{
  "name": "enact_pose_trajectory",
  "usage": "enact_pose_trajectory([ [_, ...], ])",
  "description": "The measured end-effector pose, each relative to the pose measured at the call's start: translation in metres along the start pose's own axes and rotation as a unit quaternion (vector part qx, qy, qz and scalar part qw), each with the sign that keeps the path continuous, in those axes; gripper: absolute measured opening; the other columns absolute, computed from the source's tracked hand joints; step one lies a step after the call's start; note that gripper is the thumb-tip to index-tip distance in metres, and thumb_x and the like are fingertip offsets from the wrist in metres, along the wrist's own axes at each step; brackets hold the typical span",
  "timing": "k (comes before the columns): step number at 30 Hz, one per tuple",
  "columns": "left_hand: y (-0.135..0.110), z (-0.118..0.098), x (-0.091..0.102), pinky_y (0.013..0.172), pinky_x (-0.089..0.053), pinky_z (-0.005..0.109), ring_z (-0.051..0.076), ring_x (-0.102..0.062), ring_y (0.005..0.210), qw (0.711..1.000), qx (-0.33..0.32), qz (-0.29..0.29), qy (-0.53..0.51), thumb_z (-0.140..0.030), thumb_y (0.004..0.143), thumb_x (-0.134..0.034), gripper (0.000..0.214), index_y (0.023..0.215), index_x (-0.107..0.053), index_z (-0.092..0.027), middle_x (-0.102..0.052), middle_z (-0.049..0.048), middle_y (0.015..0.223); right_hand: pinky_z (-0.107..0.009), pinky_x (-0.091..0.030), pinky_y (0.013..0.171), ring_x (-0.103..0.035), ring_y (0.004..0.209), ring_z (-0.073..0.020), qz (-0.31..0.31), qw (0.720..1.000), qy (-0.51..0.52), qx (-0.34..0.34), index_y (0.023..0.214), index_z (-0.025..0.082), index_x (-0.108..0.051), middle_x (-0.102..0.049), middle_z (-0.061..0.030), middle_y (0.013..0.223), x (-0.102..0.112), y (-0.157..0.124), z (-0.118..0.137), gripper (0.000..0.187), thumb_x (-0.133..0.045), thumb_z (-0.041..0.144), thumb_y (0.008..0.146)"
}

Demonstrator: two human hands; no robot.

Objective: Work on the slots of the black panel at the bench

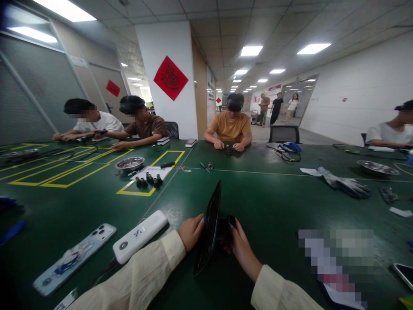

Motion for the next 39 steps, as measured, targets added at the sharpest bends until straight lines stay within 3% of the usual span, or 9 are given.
enact_pose_trajectory([
  [5,-0.0002,-0.0010,0.0019,0.058,-0.034,0.024,0.016,-0.058,0.069,1.000,-0.009,0.007,-0.004,-0.041,0.090,-0.019,0.039,0.081,-0.050,-0.020,-0.060,0.0034,0.071,-0.019,-0.030,0.034,-0.048,0.038,-0.0106,0.005,1.000,-0.002,0.003,0.123,0.021,-0.032,-0.052,0.0052,0.055,-0.0055,-0.0019,0.0036,0.071,-0.064,0.051,0.066],
  [9,0.0003,-0.0018,0.0031,0.059,-0.034,0.024,0.016,-0.058,0.070,1.000,0.003,0.013,-0.018,-0.039,0.091,-0.013,0.045,0.080,-0.052,-0.020,-0.060,0.0034,0.070,-0.019,-0.030,0.034,-0.048,0.039,-0.0109,0.006,1.000,-0.008,0.003,0.125,0.021,-0.032,-0.052,0.0054,0.054,-0.0046,-0.0024,0.0029,0.072,-0.063,0.051,0.067],
  [14,-0.0001,-0.0027,0.0039,0.058,-0.033,0.024,0.016,-0.058,0.070,1.000,-0.005,0.009,-0.008,-0.039,0.089,-0.022,0.037,0.080,-0.052,-0.020,-0.060,0.0033,0.070,-0.020,-0.032,0.036,-0.050,0.041,-0.0109,0.011,1.000,-0.006,0.005,0.125,0.023,-0.035,-0.053,0.0043,0.058,-0.0002,-0.0016,0.0008,0.065,-0.060,0.049,0.071],
  [19,0.0003,-0.0015,0.0027,0.055,-0.031,0.024,0.015,-0.057,0.066,1.000,-0.003,-0.005,-0.017,-0.041,0.090,-0.015,0.044,0.076,-0.051,-0.020,-0.059,0.0026,0.068,-0.020,-0.032,0.035,-0.051,0.041,-0.0116,0.016,1.000,0.000,0.003,0.125,0.022,-0.031,-0.054,0.0036,0.060,0.0014,-0.0001,-0.0004,0.068,-0.060,0.049,0.071],
  [23,-0.0006,-0.0003,0.0016,0.054,-0.031,0.024,0.016,-0.057,0.065,1.000,-0.014,-0.022,-0.017,-0.041,0.090,-0.020,0.039,0.078,-0.050,-0.020,-0.058,0.0020,0.066,-0.020,-0.033,0.035,-0.051,0.042,-0.0116,0.015,1.000,-0.002,0.003,0.124,0.022,-0.033,-0.054,0.0041,0.058,0.0009,0.0007,-0.0009,0.064,-0.060,0.048,0.072],
  [32,-0.0002,-0.0013,0.0011,0.054,-0.030,0.024,0.015,-0.057,0.065,1.000,0.010,-0.015,-0.015,-0.042,0.090,-0.017,0.038,0.080,-0.047,-0.021,-0.059,0.0014,0.066,-0.020,-0.032,0.035,-0.051,0.041,-0.0116,0.012,1.000,0.000,-0.001,0.126,0.021,-0.030,-0.054,0.0042,0.057,-0.0018,-0.0013,0.0015,0.073,-0.062,0.051,0.068],
  [39,-0.0018,-0.0013,0.0005,0.055,-0.030,0.025,0.016,-0.057,0.064,1.000,-0.023,-0.011,-0.001,-0.037,0.087,-0.028,0.025,0.082,-0.046,-0.021,-0.058,0.0007,0.065,-0.019,-0.030,0.031,-0.048,0.036,-0.0112,-0.004,1.000,-0.002,0.002,0.127,0.018,-0.027,-0.052,0.0060,0.051,-0.0032,-0.0002,0.0015,0.084,-0.065,0.055,0.061],
])
Point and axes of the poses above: each hand's wrist, its own y-axis towards the middle knuckle, its own x-axis out of the back of the hand, z = x × y, the point moved 1 cm from there along y, towards the middle knuckle
